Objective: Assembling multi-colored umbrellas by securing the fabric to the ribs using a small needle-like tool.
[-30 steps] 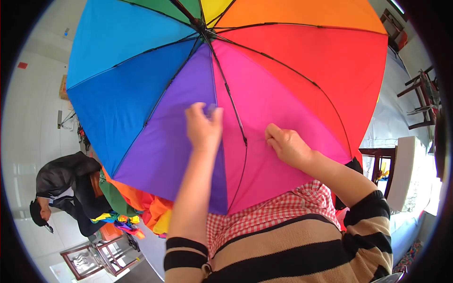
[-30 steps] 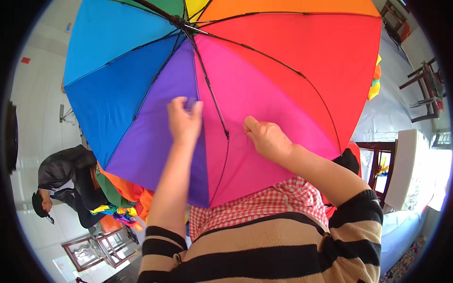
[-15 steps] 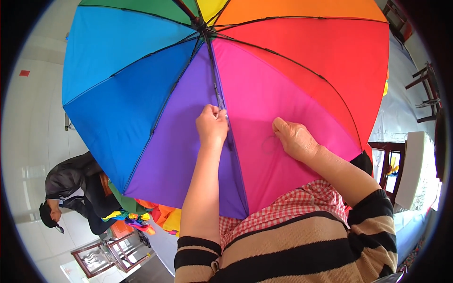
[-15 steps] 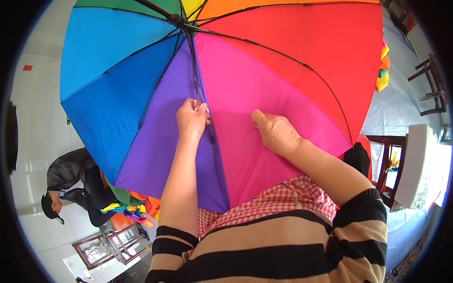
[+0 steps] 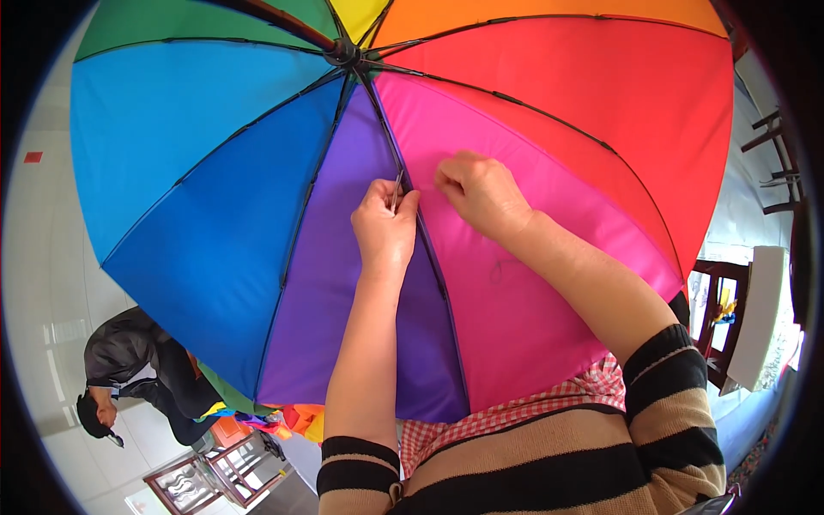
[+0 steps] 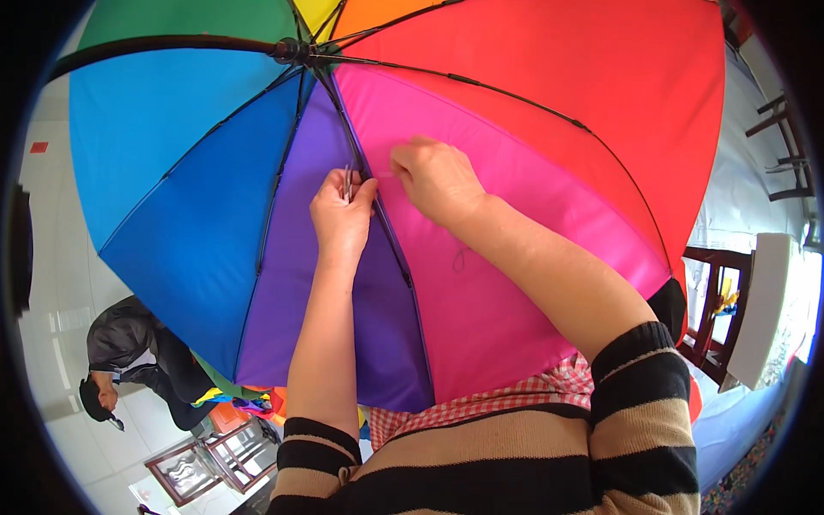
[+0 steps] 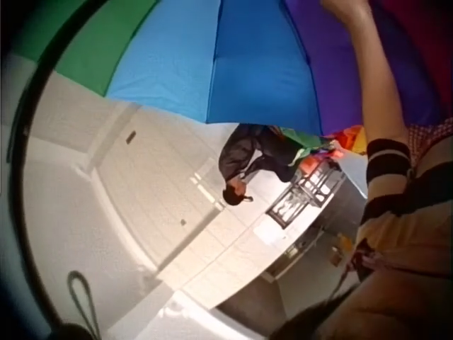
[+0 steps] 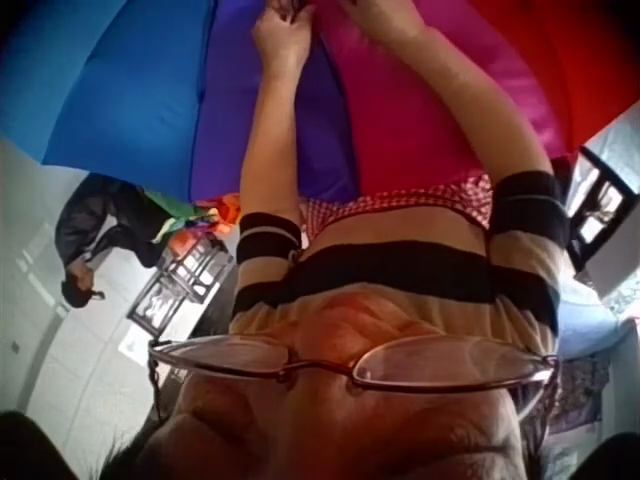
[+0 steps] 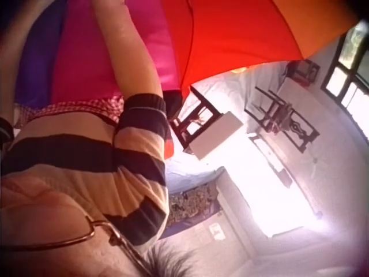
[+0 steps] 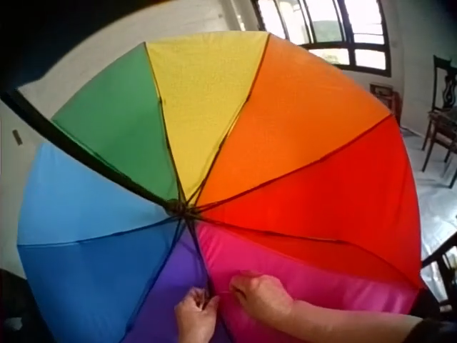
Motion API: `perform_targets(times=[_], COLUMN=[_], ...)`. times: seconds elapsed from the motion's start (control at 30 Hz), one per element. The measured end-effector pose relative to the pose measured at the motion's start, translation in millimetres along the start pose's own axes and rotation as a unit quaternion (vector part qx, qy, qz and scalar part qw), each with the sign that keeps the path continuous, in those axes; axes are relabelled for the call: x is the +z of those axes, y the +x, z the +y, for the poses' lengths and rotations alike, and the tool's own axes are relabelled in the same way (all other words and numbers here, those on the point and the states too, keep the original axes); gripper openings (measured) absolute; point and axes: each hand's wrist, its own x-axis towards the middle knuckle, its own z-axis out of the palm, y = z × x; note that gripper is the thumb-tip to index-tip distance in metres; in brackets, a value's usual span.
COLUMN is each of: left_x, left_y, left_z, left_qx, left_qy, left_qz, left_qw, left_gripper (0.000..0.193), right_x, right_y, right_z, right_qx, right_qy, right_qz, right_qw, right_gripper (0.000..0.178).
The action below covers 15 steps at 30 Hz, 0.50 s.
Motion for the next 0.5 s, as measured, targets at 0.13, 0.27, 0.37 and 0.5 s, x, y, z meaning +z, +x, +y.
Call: perform_targets(times=[0.13, 0.27, 0.37, 0.5], left_x=[-6, -9, -10, -9], left_y=[1, 4, 4, 4], left_z=[-5, 4, 7, 0], left_qx=[-0.066, -0.069, -0.076, -0.049], left_qy=[-0.145, -0.145, -0.149, -0.143], left_qz=[-0.019, -0.021, -0.018, -0.013], left_qw=[0.987, 0.987, 0.986, 0.988], left_gripper=[0.014, 0.012, 0.013, 0.013], right_x=[6, 16, 16, 16], right_y=[35, 40, 36, 33], right_z=[-5, -6, -10, -13], right_qx=[-0.030, -0.036, -0.041, -0.044], right_qy=[-0.037, -0.077, -0.095, -0.108], right_qz=[0.058, 0.033, 0.006, -0.020], right_qw=[0.997, 0.996, 0.995, 0.993], right_gripper=[0.005, 0.008, 0.009, 0.010])
